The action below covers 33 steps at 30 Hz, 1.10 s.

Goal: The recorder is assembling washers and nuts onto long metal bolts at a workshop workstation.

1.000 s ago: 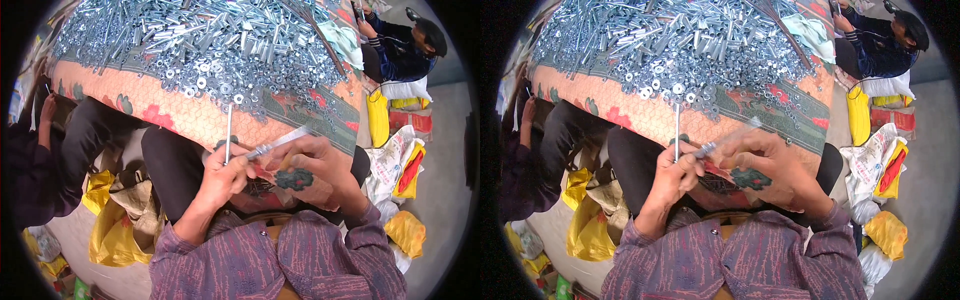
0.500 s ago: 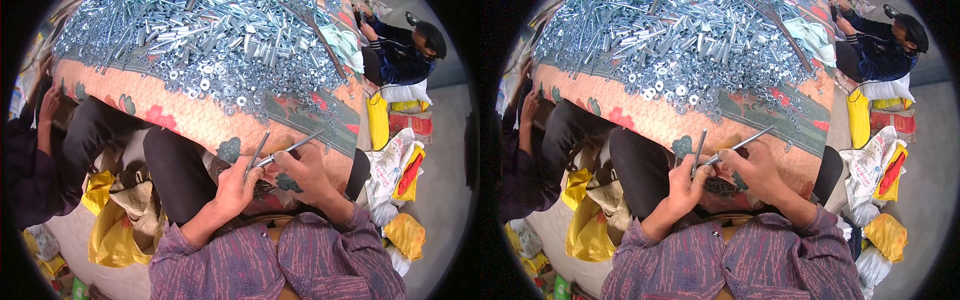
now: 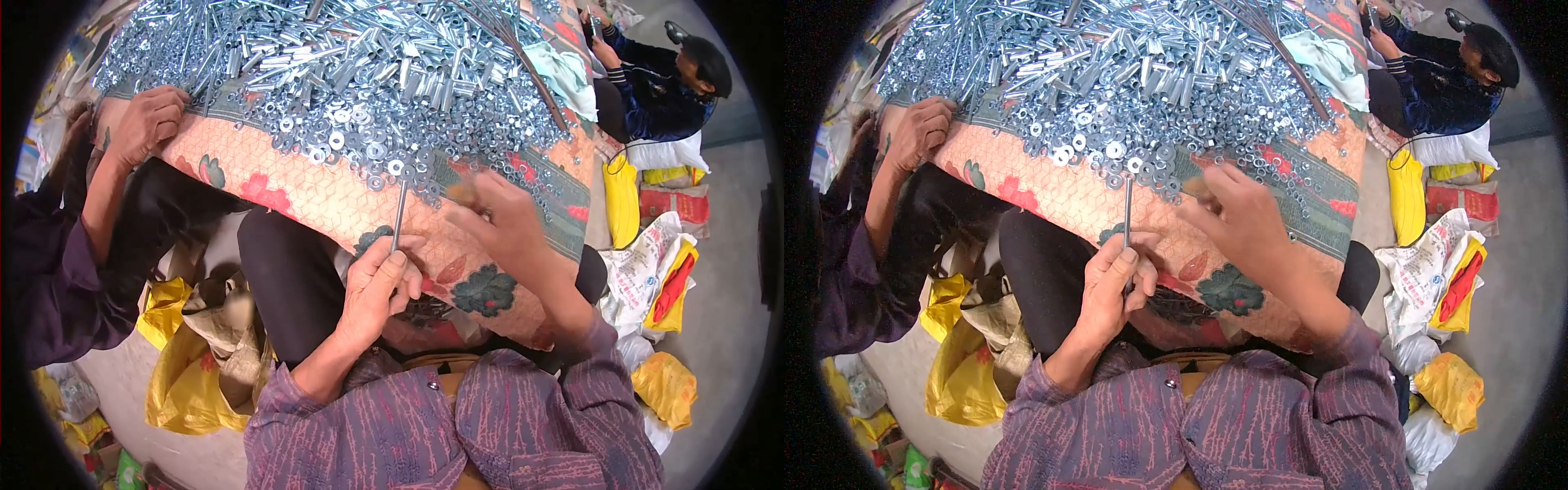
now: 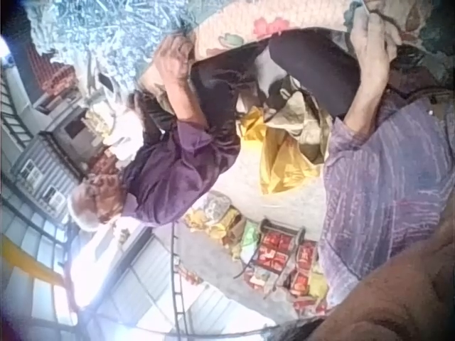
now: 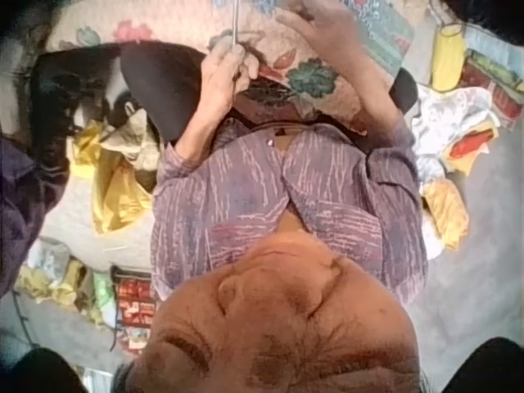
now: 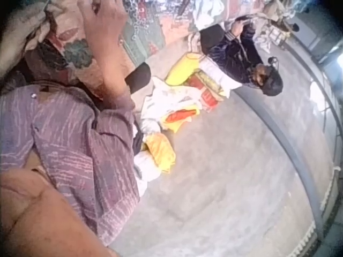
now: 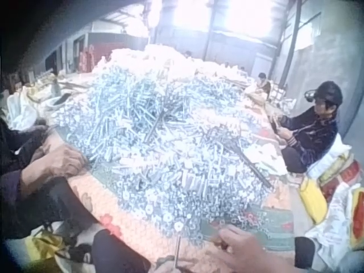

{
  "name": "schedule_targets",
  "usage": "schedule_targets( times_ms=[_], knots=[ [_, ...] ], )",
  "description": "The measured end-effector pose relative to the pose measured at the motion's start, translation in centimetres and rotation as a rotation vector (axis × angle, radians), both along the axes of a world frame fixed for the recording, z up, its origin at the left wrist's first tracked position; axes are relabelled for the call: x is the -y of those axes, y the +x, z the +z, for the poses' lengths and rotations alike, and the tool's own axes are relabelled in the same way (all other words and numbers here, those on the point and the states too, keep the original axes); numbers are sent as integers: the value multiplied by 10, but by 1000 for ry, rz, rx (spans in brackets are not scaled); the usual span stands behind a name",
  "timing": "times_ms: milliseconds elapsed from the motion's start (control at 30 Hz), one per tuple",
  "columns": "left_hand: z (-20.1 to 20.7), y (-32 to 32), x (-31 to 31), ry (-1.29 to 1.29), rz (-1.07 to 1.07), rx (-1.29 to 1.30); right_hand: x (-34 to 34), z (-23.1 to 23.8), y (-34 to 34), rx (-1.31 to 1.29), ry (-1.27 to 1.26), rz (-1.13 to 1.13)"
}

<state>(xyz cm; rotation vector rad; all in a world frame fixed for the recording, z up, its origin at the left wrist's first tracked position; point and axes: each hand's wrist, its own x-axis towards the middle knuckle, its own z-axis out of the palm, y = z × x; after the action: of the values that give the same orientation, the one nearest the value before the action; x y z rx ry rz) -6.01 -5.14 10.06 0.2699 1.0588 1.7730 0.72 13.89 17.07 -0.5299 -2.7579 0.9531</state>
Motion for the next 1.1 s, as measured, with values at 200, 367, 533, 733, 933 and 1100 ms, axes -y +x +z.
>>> schedule_targets(
  times_ms=[200, 367, 533, 733, 933, 1100],
  knots=[
    [3, -4, 2, -25, -2, -18, 7, -32, -27, -40, 316, -45],
    [2, -4, 5, -4, 15, 4, -1, -39, -23, -36, 302, -69],
    [5, -7, 4, -32, 31, 6, -16, -40, -14, -200, 273, -64],
    [3, -6, 4, -50, -16, 13, 12, -25, 0, -89, 18, -31],
    [2, -1, 1, -55, 5, -43, 17, -32, -11, -57, 289, -15],
    [0, 1, 5, -82, -17, -179, 23, -29, -14, -67, 338, 71]
  ],
)
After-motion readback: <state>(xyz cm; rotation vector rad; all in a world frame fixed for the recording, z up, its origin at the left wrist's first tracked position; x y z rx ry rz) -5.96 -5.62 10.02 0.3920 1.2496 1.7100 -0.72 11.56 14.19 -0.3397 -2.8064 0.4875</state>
